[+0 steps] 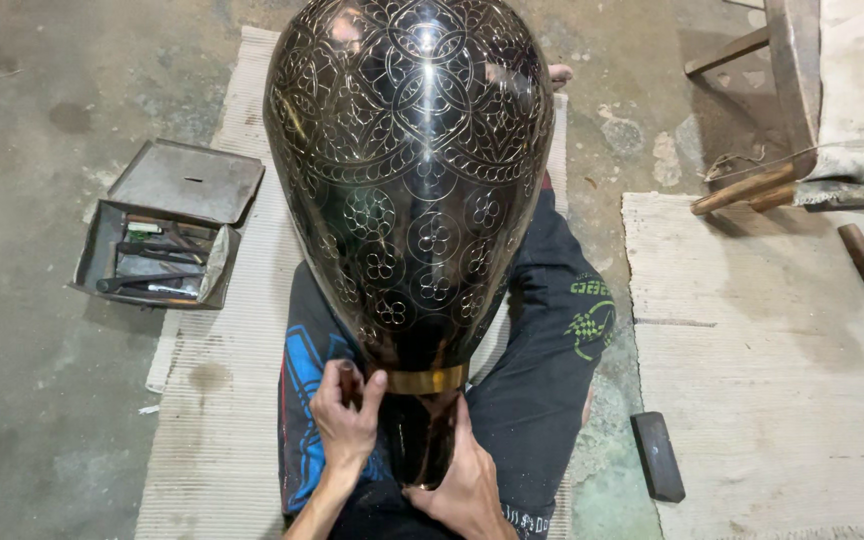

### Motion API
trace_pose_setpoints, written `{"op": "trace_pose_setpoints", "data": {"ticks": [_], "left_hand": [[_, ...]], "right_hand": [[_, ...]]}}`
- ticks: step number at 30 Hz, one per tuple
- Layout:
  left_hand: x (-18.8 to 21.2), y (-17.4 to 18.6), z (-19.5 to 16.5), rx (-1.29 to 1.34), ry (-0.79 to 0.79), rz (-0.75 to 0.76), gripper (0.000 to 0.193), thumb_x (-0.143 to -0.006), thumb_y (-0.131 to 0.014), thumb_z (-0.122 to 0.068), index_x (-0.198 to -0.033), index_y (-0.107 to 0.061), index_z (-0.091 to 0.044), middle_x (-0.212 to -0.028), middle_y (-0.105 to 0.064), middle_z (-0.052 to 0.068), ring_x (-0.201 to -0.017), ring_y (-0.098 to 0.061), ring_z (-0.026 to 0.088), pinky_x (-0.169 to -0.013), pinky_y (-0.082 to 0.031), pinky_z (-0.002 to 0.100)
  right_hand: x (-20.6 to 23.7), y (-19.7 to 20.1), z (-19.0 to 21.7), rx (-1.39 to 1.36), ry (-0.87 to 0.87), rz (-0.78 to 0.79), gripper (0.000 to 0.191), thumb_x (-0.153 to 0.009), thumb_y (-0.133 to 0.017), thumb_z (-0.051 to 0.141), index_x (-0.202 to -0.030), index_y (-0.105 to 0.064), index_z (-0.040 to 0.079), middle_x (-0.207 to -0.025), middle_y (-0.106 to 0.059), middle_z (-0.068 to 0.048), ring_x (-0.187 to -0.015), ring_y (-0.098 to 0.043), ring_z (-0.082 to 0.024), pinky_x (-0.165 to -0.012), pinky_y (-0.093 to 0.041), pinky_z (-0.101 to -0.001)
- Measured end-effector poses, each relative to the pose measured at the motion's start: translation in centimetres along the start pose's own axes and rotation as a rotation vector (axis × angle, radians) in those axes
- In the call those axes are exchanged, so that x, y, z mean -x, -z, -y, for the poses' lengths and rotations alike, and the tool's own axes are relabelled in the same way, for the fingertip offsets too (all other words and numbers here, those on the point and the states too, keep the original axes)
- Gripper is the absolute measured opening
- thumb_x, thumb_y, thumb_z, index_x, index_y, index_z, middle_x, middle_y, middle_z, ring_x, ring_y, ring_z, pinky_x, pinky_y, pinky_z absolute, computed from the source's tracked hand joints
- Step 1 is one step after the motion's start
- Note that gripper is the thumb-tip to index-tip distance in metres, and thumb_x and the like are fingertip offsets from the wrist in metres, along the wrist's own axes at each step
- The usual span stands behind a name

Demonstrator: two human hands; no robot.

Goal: The person sits on the floor with a large engraved brass vessel held between their legs and taps a small punch against its surface using a wooden mallet, chasing decorative floral patterns into the metal and repositioning the punch repeatedly across the design.

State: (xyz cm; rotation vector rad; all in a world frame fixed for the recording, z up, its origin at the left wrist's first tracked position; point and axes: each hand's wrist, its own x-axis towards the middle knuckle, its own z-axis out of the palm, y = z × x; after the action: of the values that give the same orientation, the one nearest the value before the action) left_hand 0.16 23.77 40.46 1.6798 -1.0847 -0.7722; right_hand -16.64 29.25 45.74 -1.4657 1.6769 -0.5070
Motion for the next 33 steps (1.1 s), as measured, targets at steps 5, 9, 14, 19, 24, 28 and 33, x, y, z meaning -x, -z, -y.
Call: {"op": "trace_pose_setpoints", "data": {"ticks": [5,9,14,19,24,28,33], "left_hand": [[5.6,0.4,2.9,0.35,0.166,0.311,0.042,-0.087,-0.073,-0.031,-0.118,-0.059,-0.007,-0.108,-0.071,0.006,-0.098,-0.067,0.016,-0.088,-0.052,0.033],[7.4,0.3,3.2,0.557,0.297,0.425,0.055,-0.078,-0.085,-0.025,-0.119,-0.054,-0.005,-0.111,-0.071,0.009,-0.104,-0.067,0.016,-0.095,-0.052,0.032],[8.3,1.3,2.6,0.517,0.353,0.416,0.054,-0.075,-0.087,-0.024,-0.113,-0.055,-0.004,-0.097,-0.07,0.005,-0.087,-0.066,0.013,-0.078,-0.054,0.029],[10.5,1.2,2.7,0.538,0.249,0.378,0.046,-0.077,-0.087,-0.025,-0.104,-0.056,-0.005,-0.085,-0.064,0.0,-0.074,-0.058,0.007,-0.065,-0.05,0.024],[12.9,3.1,2.8,0.541,0.195,0.382,0.045,-0.08,-0.088,-0.024,-0.096,-0.05,-0.006,-0.075,-0.049,-0.003,-0.063,-0.043,0.005,-0.054,-0.039,0.022],[14.1,4.9,2.0,0.607,0.125,0.413,0.043,-0.079,-0.086,-0.022,-0.098,-0.05,-0.007,-0.076,-0.053,-0.005,-0.064,-0.045,0.003,-0.056,-0.041,0.02],[13.4,7.1,0.7,0.613,0.092,0.44,0.044,-0.081,-0.086,-0.022,-0.101,-0.05,-0.005,-0.08,-0.055,-0.002,-0.067,-0.05,0.004,-0.059,-0.045,0.021]], "right_hand": [[1.3,-0.9,-0.7,-0.144,0.166,-0.076,0.135,-0.052,-0.093,0.015,-0.156,-0.009,-0.003,-0.127,-0.069,-0.022,-0.112,-0.073,-0.032,-0.094,-0.058,-0.0369],[2.4,-0.8,-2.7,-0.266,0.069,0.023,0.131,-0.055,-0.093,0.009,-0.159,-0.013,0.004,-0.134,-0.069,-0.015,-0.096,-0.073,-0.029,-0.082,-0.06,-0.0381],[3.1,1.5,-7.2,-0.398,-0.109,-0.088,0.081,-0.082,-0.075,0.02,-0.158,-0.048,0.005,-0.132,-0.078,-0.016,-0.076,-0.07,-0.034,-0.073,-0.058,-0.0399],[5.3,-2.1,-8.7,0.439,0.058,-0.135,0.086,-0.071,-0.079,0.02,-0.148,-0.045,0.003,-0.124,-0.066,-0.02,-0.092,-0.071,-0.04,-0.075,-0.058,-0.046],[6.6,-6.0,-9.3,0.491,-0.152,0.026,0.091,-0.075,-0.078,0.028,-0.153,-0.039,0.003,-0.117,-0.065,-0.021,-0.09,-0.07,-0.04,-0.077,-0.057,-0.0462],[8.8,-4.2,-12.7,-0.048,-0.154,-0.067,0.074,-0.072,-0.077,0.017,-0.14,-0.056,-0.003,-0.101,-0.071,-0.021,-0.077,-0.067,-0.028,-0.069,-0.055,-0.0371],[13.6,0.5,-16.1,-0.755,-0.174,-0.063,0.068,-0.073,-0.068,0.007,-0.139,-0.058,-0.008,-0.111,-0.072,-0.015,-0.095,-0.067,-0.017,-0.083,-0.05,-0.0276]]}}
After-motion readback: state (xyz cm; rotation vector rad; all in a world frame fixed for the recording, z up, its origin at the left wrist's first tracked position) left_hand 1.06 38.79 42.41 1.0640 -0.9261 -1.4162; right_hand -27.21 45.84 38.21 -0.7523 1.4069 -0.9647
